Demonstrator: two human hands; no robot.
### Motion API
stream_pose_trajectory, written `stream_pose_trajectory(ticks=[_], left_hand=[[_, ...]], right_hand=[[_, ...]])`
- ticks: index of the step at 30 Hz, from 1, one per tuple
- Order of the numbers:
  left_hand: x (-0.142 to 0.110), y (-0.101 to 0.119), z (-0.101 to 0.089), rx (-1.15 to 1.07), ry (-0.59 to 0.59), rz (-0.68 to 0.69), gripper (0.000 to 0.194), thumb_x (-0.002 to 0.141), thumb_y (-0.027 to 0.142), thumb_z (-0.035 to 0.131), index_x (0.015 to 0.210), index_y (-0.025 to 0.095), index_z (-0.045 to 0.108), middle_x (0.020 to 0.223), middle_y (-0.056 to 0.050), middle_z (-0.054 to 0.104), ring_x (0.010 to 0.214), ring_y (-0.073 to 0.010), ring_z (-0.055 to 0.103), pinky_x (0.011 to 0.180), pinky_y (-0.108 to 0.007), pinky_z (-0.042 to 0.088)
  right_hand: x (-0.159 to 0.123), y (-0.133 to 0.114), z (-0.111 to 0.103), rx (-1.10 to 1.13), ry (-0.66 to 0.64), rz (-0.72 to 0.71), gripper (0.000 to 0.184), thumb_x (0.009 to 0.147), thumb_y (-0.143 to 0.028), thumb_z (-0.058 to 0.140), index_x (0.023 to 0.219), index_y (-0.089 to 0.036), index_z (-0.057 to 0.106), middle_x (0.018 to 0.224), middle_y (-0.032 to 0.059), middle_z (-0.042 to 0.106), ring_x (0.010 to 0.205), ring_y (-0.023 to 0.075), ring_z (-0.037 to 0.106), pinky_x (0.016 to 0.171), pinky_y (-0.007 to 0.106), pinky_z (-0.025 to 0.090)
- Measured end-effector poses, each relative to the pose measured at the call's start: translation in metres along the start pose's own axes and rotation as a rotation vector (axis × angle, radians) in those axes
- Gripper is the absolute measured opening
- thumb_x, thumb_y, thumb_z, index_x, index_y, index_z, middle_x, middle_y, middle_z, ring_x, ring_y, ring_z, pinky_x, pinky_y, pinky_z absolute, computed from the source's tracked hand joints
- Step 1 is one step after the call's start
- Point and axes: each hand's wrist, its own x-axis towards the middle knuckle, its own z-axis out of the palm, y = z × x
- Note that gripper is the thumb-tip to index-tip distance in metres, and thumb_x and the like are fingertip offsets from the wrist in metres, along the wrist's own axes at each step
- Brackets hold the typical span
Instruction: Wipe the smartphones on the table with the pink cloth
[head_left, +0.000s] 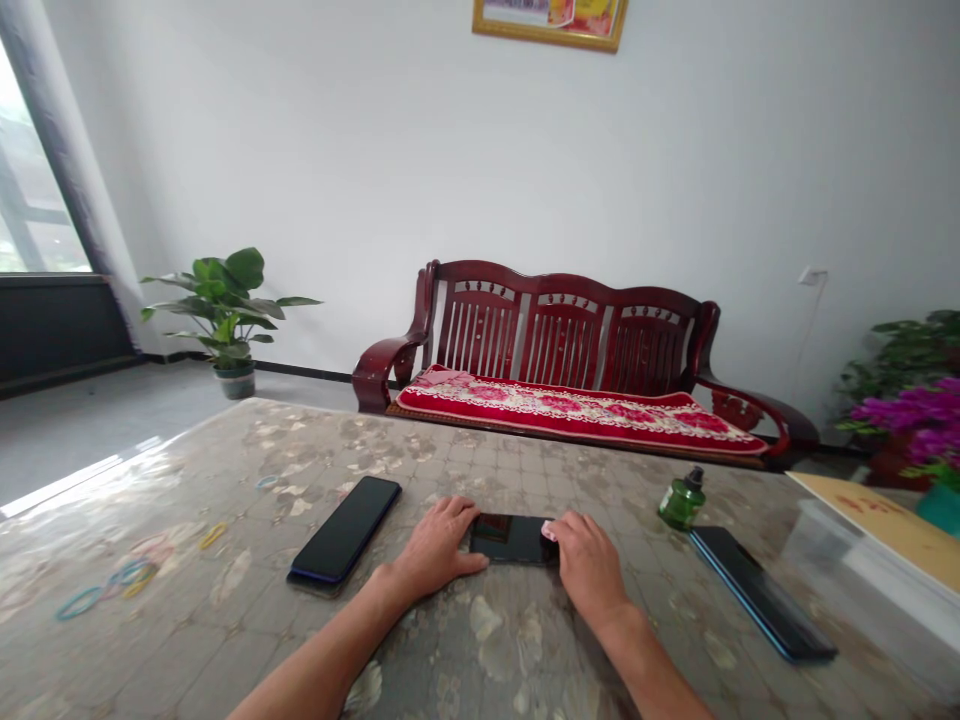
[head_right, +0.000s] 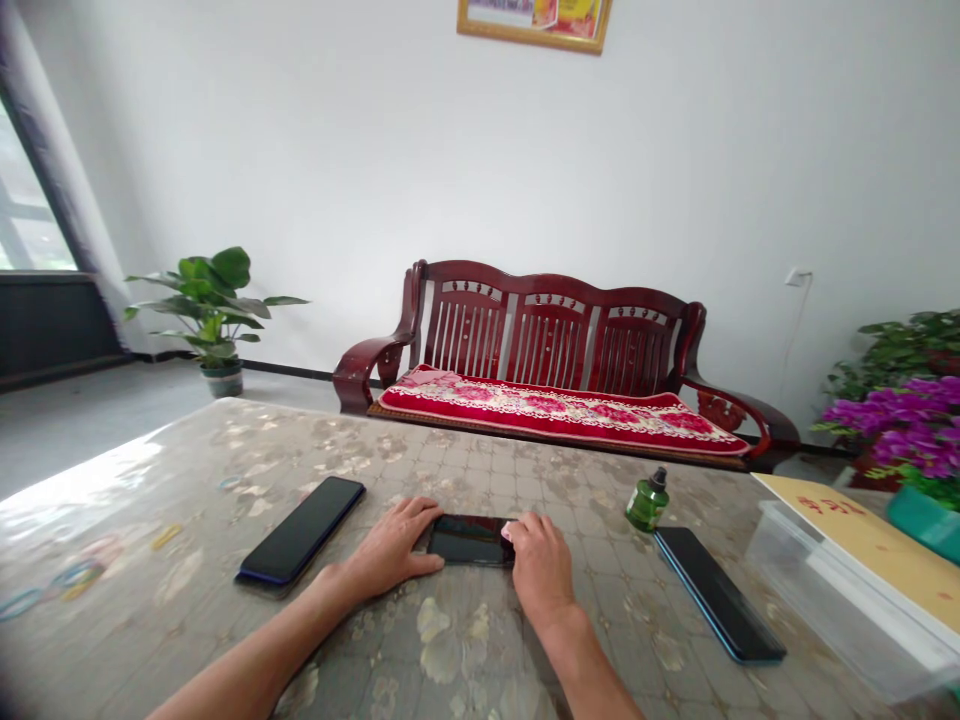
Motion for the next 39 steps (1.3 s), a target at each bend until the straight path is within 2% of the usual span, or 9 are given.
stream_pose_trajectory(ticks=[6, 15, 21, 25, 27, 29, 33, 36, 39], left_hand=[[0.002, 0.0, -0.004, 0.036, -0.095, 0.184, 0.053, 0.086, 0.035, 0.071, 0.134, 0.019, 0.054, 0.136, -0.009, 0.057, 0.122, -0.0275, 0.053, 0.105, -0.038, 0.041], [0.005, 0.008, -0.002, 0.27, -0.062, 0.28, 0.044, 0.089, 0.032, 0.068, 0.13, 0.02, 0.056, 0.129, -0.011, 0.061, 0.11, -0.0287, 0.061, 0.097, -0.039, 0.049], [0.003, 0.006, 0.0, 0.248, -0.008, 0.286, 0.019, 0.1, 0.028, 0.049, 0.111, 0.019, 0.062, 0.094, -0.005, 0.072, 0.085, -0.0206, 0.069, 0.077, -0.028, 0.052], [0.001, -0.002, 0.004, 0.276, 0.056, 0.281, 0.026, 0.103, 0.032, 0.041, 0.096, 0.018, 0.061, 0.079, -0.003, 0.07, 0.072, -0.0177, 0.068, 0.066, -0.023, 0.049], [0.0, -0.004, 0.005, 0.281, 0.085, 0.287, 0.027, 0.104, 0.033, 0.04, 0.095, 0.019, 0.06, 0.078, -0.003, 0.07, 0.071, -0.0171, 0.067, 0.064, -0.023, 0.048], [0.0, -0.004, 0.005, 0.28, 0.113, 0.289, 0.025, 0.104, 0.033, 0.039, 0.096, 0.019, 0.059, 0.078, -0.002, 0.069, 0.07, -0.0165, 0.067, 0.062, -0.022, 0.047], [0.002, -0.002, 0.006, 0.286, 0.14, 0.277, 0.022, 0.103, 0.031, 0.041, 0.094, 0.018, 0.057, 0.075, -0.001, 0.068, 0.067, -0.0166, 0.067, 0.06, -0.022, 0.045], [0.003, -0.002, 0.008, 0.284, 0.162, 0.257, 0.019, 0.102, 0.029, 0.043, 0.092, 0.019, 0.057, 0.071, -0.001, 0.067, 0.065, -0.0168, 0.067, 0.057, -0.022, 0.042], [0.003, -0.001, 0.009, 0.263, 0.19, 0.251, 0.018, 0.101, 0.028, 0.044, 0.092, 0.019, 0.057, 0.069, 0.0, 0.066, 0.062, -0.0166, 0.066, 0.055, -0.022, 0.04]], right_hand=[[0.008, 0.006, 0.016, 0.435, 0.107, 0.209, 0.028, 0.089, -0.019, 0.045, 0.09, -0.024, 0.073, 0.092, 0.005, 0.069, 0.09, 0.0195, 0.063, 0.079, 0.027, 0.045], [0.015, 0.008, 0.022, 0.839, 0.212, 0.435, 0.027, 0.076, -0.037, 0.055, 0.084, -0.021, 0.075, 0.09, 0.0074, 0.072, 0.088, 0.0243, 0.065, 0.079, 0.032, 0.048], [0.023, -0.002, 0.016, 1.106, 0.183, 0.598, 0.043, 0.071, -0.052, 0.061, 0.09, -0.016, 0.074, 0.085, 0.0082, 0.073, 0.076, 0.0246, 0.065, 0.063, 0.032, 0.053], [0.028, -0.01, 0.012, 1.294, 0.125, 0.663, 0.044, 0.066, -0.051, 0.067, 0.095, -0.018, 0.073, 0.086, 0.0054, 0.071, 0.074, 0.0227, 0.063, 0.056, 0.031, 0.053], [0.03, -0.008, 0.01, 1.269, 0.159, 0.655, 0.043, 0.069, -0.05, 0.065, 0.095, -0.017, 0.072, 0.086, 0.0057, 0.071, 0.072, 0.0218, 0.062, 0.055, 0.03, 0.053], [0.031, -0.003, 0.006, 1.103, 0.28, 0.569, 0.037, 0.075, -0.047, 0.061, 0.094, -0.017, 0.073, 0.087, 0.0067, 0.071, 0.075, 0.0217, 0.062, 0.06, 0.031, 0.053], [0.027, 0.002, -0.009, 0.52, 0.492, 0.146, 0.024, 0.092, -0.03, 0.05, 0.098, -0.024, 0.072, 0.094, 0.0058, 0.069, 0.091, 0.0209, 0.059, 0.083, 0.034, 0.046], [0.022, -0.006, -0.016, 0.244, 0.445, -0.047, 0.023, 0.095, -0.019, 0.048, 0.1, -0.025, 0.07, 0.089, 0.0036, 0.067, 0.084, 0.0195, 0.055, 0.079, 0.032, 0.042], [0.018, -0.023, -0.016, 0.152, 0.39, -0.124, 0.019, 0.095, -0.017, 0.051, 0.095, -0.025, 0.068, 0.084, 0.0023, 0.065, 0.079, 0.0192, 0.053, 0.074, 0.031, 0.041]])
